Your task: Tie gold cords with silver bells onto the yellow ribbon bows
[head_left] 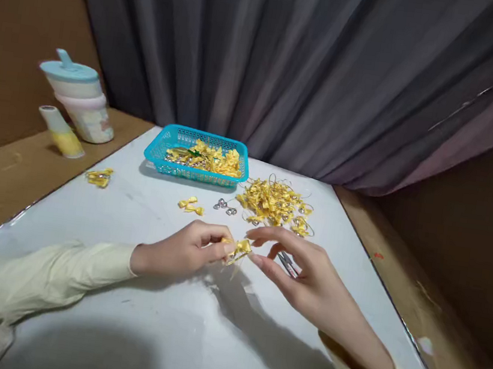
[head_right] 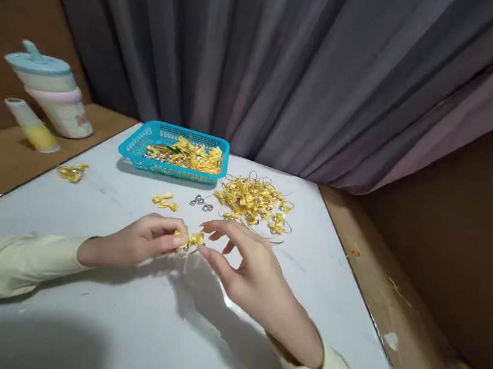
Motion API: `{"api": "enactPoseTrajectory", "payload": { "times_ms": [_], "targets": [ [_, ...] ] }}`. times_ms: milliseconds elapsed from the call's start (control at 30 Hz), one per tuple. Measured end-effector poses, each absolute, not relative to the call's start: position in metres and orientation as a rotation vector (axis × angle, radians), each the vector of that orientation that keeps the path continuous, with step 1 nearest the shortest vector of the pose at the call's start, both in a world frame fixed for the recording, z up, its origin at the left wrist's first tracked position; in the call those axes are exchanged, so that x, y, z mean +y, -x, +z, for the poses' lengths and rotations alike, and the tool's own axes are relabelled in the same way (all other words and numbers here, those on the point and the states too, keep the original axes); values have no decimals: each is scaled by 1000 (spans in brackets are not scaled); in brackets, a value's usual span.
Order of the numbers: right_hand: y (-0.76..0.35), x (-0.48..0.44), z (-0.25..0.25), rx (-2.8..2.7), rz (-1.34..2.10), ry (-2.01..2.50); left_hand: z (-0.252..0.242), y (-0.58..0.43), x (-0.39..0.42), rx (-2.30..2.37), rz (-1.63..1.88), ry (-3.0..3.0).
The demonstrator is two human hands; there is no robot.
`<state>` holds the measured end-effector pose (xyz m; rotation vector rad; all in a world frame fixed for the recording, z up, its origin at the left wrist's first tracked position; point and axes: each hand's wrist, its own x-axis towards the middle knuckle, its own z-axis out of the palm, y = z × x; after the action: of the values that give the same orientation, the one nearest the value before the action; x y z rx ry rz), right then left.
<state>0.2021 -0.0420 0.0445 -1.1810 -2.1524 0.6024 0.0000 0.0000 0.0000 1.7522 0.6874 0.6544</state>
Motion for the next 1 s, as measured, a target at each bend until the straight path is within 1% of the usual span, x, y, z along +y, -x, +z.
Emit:
{"api": "enactPoseTrajectory", "payload": {
  "times_ms": [233,600,833,1000],
  "targets": [
    [-196,-40,38,-2146,581,1002,-1,1,1,607,639,-1904],
    [-197,-37,37,-2107,749,1016,-1,2,-1,537,705,-2029],
    [-195,-54,48,-2048,481,1170,-1,3,-2,619,782,-2011],
    [-185,-64,40,-2148,604,1350,-1,3,-3,628,838,-2038]
  ]
}}
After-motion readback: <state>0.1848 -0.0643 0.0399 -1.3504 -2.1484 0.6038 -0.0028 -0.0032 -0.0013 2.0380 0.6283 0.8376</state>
